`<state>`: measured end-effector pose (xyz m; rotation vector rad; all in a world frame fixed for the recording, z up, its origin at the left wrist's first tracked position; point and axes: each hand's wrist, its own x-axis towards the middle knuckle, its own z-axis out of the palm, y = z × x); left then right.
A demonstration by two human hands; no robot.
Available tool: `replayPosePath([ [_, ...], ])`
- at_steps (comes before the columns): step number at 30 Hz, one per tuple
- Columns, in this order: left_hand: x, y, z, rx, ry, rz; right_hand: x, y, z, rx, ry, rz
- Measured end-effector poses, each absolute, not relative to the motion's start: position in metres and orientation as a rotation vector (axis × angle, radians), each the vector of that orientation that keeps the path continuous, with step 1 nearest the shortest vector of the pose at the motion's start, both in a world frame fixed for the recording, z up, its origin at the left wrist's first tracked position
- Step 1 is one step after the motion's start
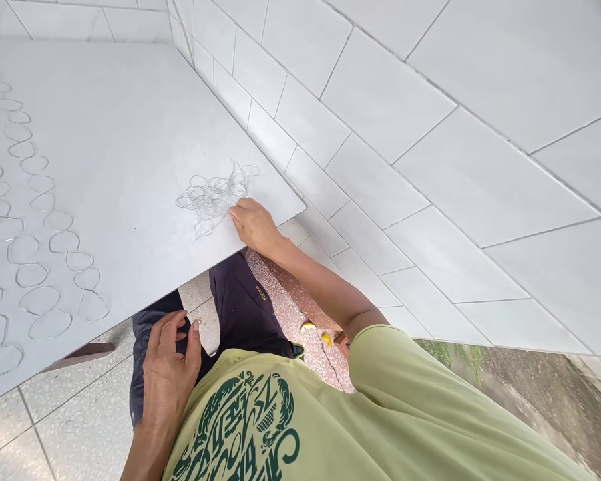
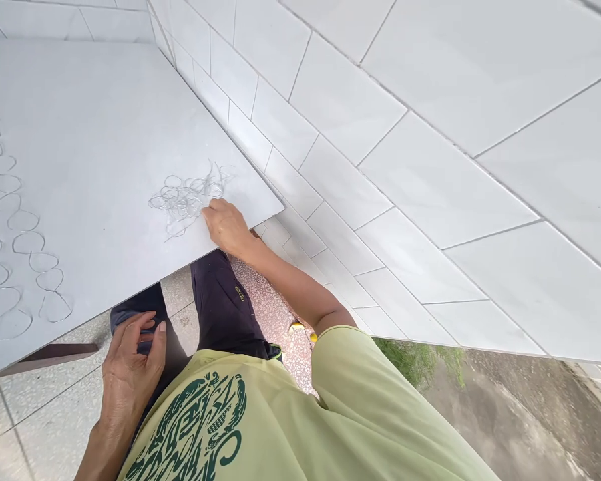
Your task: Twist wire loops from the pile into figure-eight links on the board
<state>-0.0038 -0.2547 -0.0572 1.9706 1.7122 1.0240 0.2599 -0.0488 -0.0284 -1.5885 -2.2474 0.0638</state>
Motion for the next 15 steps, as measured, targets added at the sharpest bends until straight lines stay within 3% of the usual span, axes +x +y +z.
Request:
replayPosePath([
  [7,-0.007,-0.257,-0.062,1.974,1.741,1.013,0.238,-0.03,0.001,-1.312,-2.282,0.313],
  [12,-0.009,-0.256,-0.069,1.956,1.76,0.981,0.311,0.044,0.016,-1.803,-1.889,0.138],
  [15,-0.006,-0.254,-0.07,1.943,1.725,0.953,0.343,0.088,0.004,-2.057,-1.834,0.309],
])
